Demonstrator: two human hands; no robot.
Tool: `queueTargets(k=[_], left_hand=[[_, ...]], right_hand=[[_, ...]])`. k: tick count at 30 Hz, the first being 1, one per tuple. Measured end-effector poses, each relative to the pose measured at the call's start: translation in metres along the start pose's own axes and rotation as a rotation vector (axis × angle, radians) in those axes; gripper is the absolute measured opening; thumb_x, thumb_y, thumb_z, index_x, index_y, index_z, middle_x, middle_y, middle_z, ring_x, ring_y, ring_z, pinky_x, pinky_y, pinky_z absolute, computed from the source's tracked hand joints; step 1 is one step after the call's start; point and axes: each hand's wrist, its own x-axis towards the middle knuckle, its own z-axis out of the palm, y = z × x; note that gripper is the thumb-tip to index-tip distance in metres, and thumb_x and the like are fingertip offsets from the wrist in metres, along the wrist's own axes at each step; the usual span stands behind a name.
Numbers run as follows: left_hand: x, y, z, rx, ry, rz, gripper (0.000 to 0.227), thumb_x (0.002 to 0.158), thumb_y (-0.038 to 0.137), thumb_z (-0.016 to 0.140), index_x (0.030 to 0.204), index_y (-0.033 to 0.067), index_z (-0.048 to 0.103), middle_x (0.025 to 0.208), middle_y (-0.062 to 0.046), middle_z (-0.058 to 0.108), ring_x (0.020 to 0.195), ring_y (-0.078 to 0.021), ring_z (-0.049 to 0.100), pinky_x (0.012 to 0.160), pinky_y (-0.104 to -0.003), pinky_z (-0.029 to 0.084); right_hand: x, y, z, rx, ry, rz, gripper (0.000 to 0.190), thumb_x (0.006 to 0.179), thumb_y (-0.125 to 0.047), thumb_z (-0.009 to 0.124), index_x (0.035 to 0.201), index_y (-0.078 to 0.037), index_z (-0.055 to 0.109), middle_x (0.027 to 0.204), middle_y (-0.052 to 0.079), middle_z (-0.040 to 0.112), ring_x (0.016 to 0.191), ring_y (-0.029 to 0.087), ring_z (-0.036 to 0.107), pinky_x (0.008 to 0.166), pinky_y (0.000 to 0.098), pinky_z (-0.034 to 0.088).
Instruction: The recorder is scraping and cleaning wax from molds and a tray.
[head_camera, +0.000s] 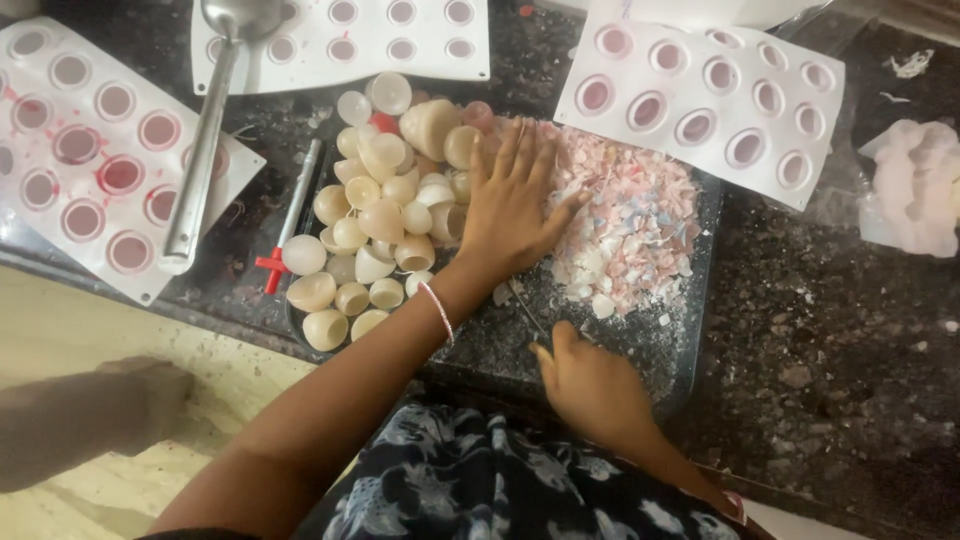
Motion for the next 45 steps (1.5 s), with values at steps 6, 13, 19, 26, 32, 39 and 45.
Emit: queueTargets(k=[6, 13, 19, 26, 32, 39, 45], left_hand=[[-0.009, -0.017, 0.028, -0.022, 0.091, 0.075, 0.083, 0.101, 0.063, 0.031, 0.161, 0.0056, 0.028, 0.171, -0.019, 0.015, 0.160, -0.0313, 0.007, 0.125, -0.058, -0.004], [-0.002, -0.015, 0.028, -0.062, 0.158, 0.065, 0.080, 0.102, 0.061, 0.033, 0.160, 0.0060, 0.035, 0.170, -0.021, 0.022, 0.160, -0.0319, 0.009, 0.127, -0.057, -0.001], [0.004, -0.018, 0.029, -0.064, 0.156, 0.032, 0.081, 0.102, 0.063, 0.029, 0.159, 0.0048, 0.035, 0.169, -0.018, 0.024, 0.160, -0.0296, 0.010, 0.128, -0.055, 0.001], [-0.047, -0.002, -0.054, -0.370, 0.299, 0.044, 0.031, 0.099, 0.024, 0.053, 0.122, 0.0087, 0.068, 0.130, -0.017, 0.066, 0.128, -0.0381, 0.053, 0.108, -0.053, 0.037], [-0.121, 0.001, -0.064, -0.306, 0.088, -0.021, 0.021, 0.085, 0.017, 0.067, 0.105, 0.0116, 0.071, 0.093, -0.014, 0.073, 0.084, -0.0351, 0.070, 0.075, -0.048, 0.055], [-0.142, 0.004, -0.025, -0.199, 0.186, 0.075, 0.025, 0.083, 0.025, 0.074, 0.102, 0.0100, 0.066, 0.090, -0.013, 0.069, 0.083, -0.0363, 0.068, 0.072, -0.050, 0.052], [-0.141, 0.004, -0.026, -0.207, 0.211, -0.011, 0.020, 0.086, 0.023, 0.070, 0.095, 0.0076, 0.061, 0.088, -0.014, 0.068, 0.081, -0.0367, 0.068, 0.068, -0.051, 0.052]], right_hand=[[0.008, 0.014, 0.034, -0.129, 0.134, -0.131, 0.032, 0.100, -0.036, 0.056, 0.090, -0.007, 0.052, 0.061, 0.012, 0.065, 0.052, 0.032, 0.069, 0.046, 0.0455, 0.055], [0.006, 0.010, 0.025, -0.094, 0.228, -0.139, 0.037, 0.099, -0.041, 0.055, 0.091, -0.005, 0.052, 0.060, 0.015, 0.065, 0.053, 0.035, 0.068, 0.047, 0.0455, 0.056], [-0.003, 0.000, 0.006, 0.019, 0.243, -0.085, 0.038, 0.101, -0.041, 0.054, 0.094, -0.003, 0.054, 0.064, 0.020, 0.067, 0.057, 0.043, 0.067, 0.051, 0.0535, 0.052], [-0.011, 0.003, 0.009, 0.058, 0.215, -0.020, 0.041, 0.099, -0.043, 0.052, 0.103, -0.002, 0.057, 0.073, 0.022, 0.070, 0.069, 0.046, 0.070, 0.061, 0.0568, 0.054], [-0.008, 0.018, 0.013, 0.215, 0.264, 0.028, 0.047, 0.100, -0.050, 0.049, 0.099, -0.004, 0.059, 0.072, 0.021, 0.070, 0.069, 0.045, 0.069, 0.061, 0.0555, 0.052], [-0.009, 0.026, 0.013, 0.412, 0.248, 0.126, 0.049, 0.099, -0.053, 0.051, 0.094, -0.005, 0.058, 0.069, 0.021, 0.064, 0.069, 0.043, 0.066, 0.065, 0.0518, 0.050], [-0.008, 0.022, 0.009, 0.366, 0.251, 0.084, 0.048, 0.099, -0.052, 0.051, 0.091, -0.006, 0.060, 0.070, 0.020, 0.066, 0.070, 0.042, 0.068, 0.065, 0.0516, 0.051]])
